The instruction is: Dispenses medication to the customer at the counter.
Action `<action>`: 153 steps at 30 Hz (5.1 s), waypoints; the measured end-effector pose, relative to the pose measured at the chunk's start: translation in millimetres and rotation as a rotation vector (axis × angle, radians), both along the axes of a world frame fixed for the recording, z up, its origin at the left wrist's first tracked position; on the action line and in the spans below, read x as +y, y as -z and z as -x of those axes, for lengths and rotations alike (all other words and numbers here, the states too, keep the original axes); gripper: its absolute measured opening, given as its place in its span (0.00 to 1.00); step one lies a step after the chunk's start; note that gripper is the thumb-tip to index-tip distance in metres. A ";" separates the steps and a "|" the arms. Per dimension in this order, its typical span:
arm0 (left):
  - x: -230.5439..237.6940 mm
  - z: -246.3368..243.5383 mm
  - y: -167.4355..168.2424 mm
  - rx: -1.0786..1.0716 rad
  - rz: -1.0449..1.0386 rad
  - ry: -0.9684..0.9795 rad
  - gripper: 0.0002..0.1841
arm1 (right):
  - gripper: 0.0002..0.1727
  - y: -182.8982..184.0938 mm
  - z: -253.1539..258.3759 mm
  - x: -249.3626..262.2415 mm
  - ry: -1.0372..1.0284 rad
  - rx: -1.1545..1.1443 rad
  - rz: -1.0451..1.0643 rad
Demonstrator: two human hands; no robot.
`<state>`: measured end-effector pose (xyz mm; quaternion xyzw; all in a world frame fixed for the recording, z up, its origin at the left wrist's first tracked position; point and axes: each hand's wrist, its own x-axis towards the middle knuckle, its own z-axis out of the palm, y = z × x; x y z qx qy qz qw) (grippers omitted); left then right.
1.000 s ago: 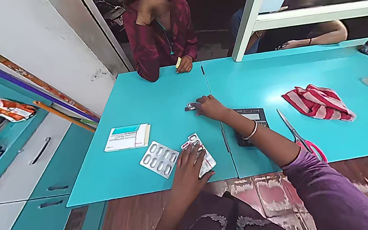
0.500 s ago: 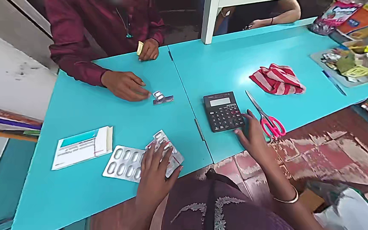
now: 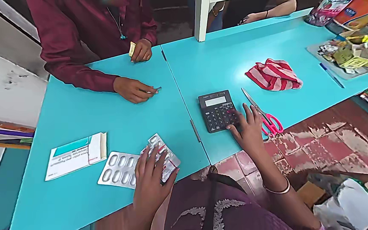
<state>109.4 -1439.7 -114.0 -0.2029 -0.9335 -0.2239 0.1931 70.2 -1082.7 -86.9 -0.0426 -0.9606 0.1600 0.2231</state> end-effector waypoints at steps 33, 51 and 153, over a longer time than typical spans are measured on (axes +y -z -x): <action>42.9 17.6 -72.4 -0.182 -1.432 -0.280 0.21 | 0.32 4.3 -11.7 -25.7 -0.210 0.205 0.115; 38.3 17.1 -69.1 -0.904 -2.059 -0.274 0.23 | 0.39 1.2 -4.4 -36.4 -0.388 0.090 0.052; 7.3 68.1 -113.6 0.363 0.307 0.098 0.42 | 0.21 -99.7 14.9 -102.1 -0.684 0.090 0.688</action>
